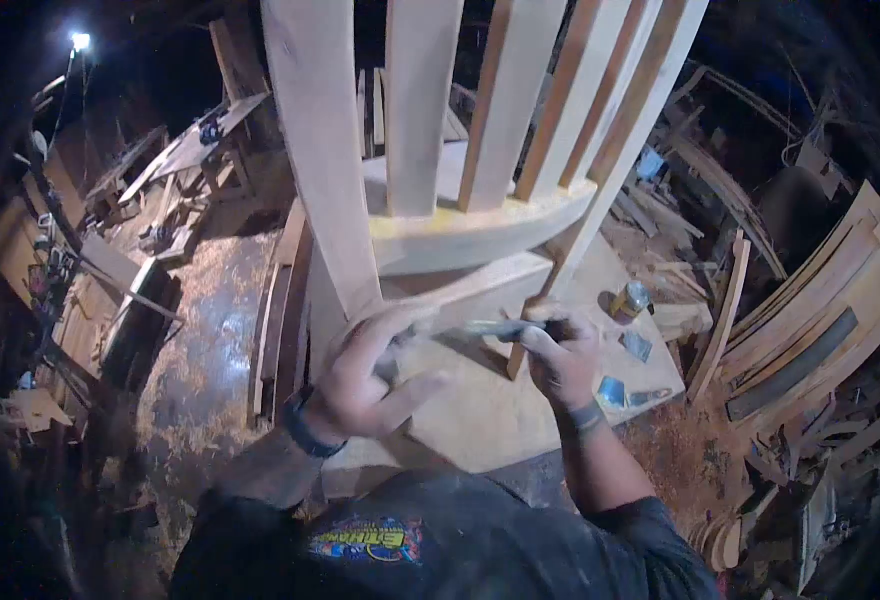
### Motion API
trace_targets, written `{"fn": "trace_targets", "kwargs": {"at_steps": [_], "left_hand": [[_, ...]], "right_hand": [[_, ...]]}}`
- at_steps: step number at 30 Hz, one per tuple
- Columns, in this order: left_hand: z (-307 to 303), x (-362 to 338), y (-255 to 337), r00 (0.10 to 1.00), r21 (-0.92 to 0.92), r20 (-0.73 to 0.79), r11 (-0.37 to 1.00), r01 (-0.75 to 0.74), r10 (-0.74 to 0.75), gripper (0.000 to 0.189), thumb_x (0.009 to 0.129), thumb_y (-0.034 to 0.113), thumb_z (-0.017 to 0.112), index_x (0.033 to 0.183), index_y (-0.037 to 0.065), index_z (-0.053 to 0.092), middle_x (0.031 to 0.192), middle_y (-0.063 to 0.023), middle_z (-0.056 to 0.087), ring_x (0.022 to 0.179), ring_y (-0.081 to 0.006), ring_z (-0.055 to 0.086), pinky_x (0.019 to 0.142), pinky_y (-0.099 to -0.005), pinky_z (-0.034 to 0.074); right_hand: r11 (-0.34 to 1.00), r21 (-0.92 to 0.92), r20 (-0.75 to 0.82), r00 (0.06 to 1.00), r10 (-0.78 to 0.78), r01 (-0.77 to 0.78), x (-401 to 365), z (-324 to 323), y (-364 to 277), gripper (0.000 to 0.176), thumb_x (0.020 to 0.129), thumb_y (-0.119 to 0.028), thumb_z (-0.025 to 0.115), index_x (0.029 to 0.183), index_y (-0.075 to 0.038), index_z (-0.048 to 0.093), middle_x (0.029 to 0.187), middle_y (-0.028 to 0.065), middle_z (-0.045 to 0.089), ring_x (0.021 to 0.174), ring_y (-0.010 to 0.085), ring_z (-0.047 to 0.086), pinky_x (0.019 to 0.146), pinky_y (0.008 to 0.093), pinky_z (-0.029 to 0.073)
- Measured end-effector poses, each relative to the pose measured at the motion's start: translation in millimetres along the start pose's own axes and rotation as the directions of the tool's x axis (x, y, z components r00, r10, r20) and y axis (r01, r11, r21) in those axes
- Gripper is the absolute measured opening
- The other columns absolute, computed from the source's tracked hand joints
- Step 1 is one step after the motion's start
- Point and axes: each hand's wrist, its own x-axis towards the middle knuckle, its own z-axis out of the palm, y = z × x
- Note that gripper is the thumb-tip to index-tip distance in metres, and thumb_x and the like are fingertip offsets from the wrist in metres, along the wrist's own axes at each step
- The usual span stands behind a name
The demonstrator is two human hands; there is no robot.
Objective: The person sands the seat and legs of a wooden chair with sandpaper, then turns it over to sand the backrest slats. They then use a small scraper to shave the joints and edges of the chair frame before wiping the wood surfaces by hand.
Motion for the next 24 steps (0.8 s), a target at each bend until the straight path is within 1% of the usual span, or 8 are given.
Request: {"fn": "trace_targets", "kwargs": {"at_steps": [5, 11, 14, 16, 18, 19, 22, 24], "left_hand": [[25, 17, 6, 0.999, -0.099, -0.033, 0.994, 0.034, -0.038, 0.024, 0.089, 0.012, 0.08, 0.108, -0.002, 0.073, 0.096, -0.0152, 0.073, 0.084, -0.0236, 0.07, 0.077, -0.0329, 0.054], [28, 4, 14, 0.946, -0.269, -0.016, 0.913, 0.308, -0.324, 0.014, 0.093, 0.004, 0.075, 0.104, -0.004, 0.074, 0.094, -0.0126, 0.076, 0.082, -0.0155, 0.07, 0.077, -0.0288, 0.055], [30, -6, 14, 0.932, -0.359, 0.057, 0.864, 0.354, -0.359, 0.012, 0.097, 0.007, 0.072, 0.105, -0.001, 0.075, 0.099, -0.0083, 0.077, 0.088, -0.0111, 0.069, 0.079, -0.0285, 0.055], [18, 1, 16, 0.987, -0.109, -0.113, 0.988, 0.106, -0.118, 0.011, 0.097, 0.006, 0.071, 0.105, -0.001, 0.071, 0.103, -0.0072, 0.072, 0.094, -0.0101, 0.064, 0.081, -0.027, 0.052], [-10, 18, 7, 0.949, 0.274, -0.227, 0.949, -0.156, 0.221, 0.019, 0.096, 0.008, 0.071, 0.112, -0.001, 0.067, 0.109, -0.0078, 0.067, 0.098, -0.0101, 0.061, 0.082, -0.0271, 0.052], [-29, 31, -2, 0.901, 0.148, -0.348, 0.964, -0.221, 0.26, 0.026, 0.096, 0.01, 0.072, 0.118, 0.0, 0.063, 0.113, -0.009, 0.064, 0.099, -0.0109, 0.059, 0.082, -0.0283, 0.052], [-74, 102, 13, 0.792, 0.114, -0.549, 0.963, -0.244, 0.266, 0.044, 0.099, 0.023, 0.07, 0.13, -0.003, 0.053, 0.127, -0.014, 0.058, 0.114, -0.0158, 0.054, 0.099, -0.0345, 0.046], [-95, 157, 29, 0.753, 0.146, -0.605, 0.965, -0.217, 0.261, 0.045, 0.101, 0.028, 0.068, 0.131, -0.003, 0.055, 0.123, -0.0149, 0.063, 0.112, -0.0175, 0.061, 0.098, -0.0355, 0.05]], "right_hand": [[0.972, 0.233, 0.064, 0.998, 0.023, -0.037, -9, 31, -11, 0.013, 0.094, -0.002, 0.075, 0.104, 0.002, 0.068, 0.096, 0.0109, 0.073, 0.087, 0.0203, 0.071, 0.083, 0.0342, 0.059], [0.971, 0.238, 0.251, 0.966, -0.06, -0.001, -9, 29, -2, 0.028, 0.097, -0.01, 0.074, 0.121, 0.001, 0.066, 0.102, 0.0077, 0.067, 0.091, 0.0174, 0.068, 0.081, 0.0341, 0.057], [0.995, 0.022, 0.439, 0.895, 0.077, -0.097, -11, 37, -23, 0.042, 0.1, -0.015, 0.072, 0.138, -0.001, 0.062, 0.112, 0.008, 0.066, 0.096, 0.0167, 0.067, 0.083, 0.0336, 0.056], [0.979, -0.189, 0.562, 0.826, 0.049, 0.07, 2, 35, -25, 0.048, 0.101, -0.015, 0.068, 0.146, -0.003, 0.057, 0.11, 0.0141, 0.071, 0.089, 0.0232, 0.071, 0.083, 0.034, 0.057], [0.822, -0.408, 0.586, 0.804, -0.097, 0.397, 11, 46, -53, 0.046, 0.101, -0.011, 0.066, 0.146, -0.005, 0.059, 0.11, 0.0184, 0.073, 0.087, 0.029, 0.073, 0.082, 0.0354, 0.058], [0.618, -0.472, 0.592, 0.745, -0.307, 0.629, 24, 65, -74, 0.047, 0.099, -0.009, 0.064, 0.146, -0.007, 0.058, 0.101, 0.0204, 0.072, 0.084, 0.0364, 0.072, 0.075, 0.0419, 0.058], [0.253, -0.7, 0.618, 0.744, -0.253, 0.667, 56, 98, -99, 0.052, 0.095, -0.01, 0.063, 0.147, -0.009, 0.056, 0.095, 0.0181, 0.071, 0.082, 0.0383, 0.071, 0.071, 0.0488, 0.057], [0.193, -0.696, 0.633, 0.718, -0.29, 0.691, 73, 118, -88, 0.054, 0.094, -0.011, 0.062, 0.147, -0.01, 0.054, 0.09, 0.0174, 0.069, 0.08, 0.0381, 0.07, 0.07, 0.0501, 0.056]]}}
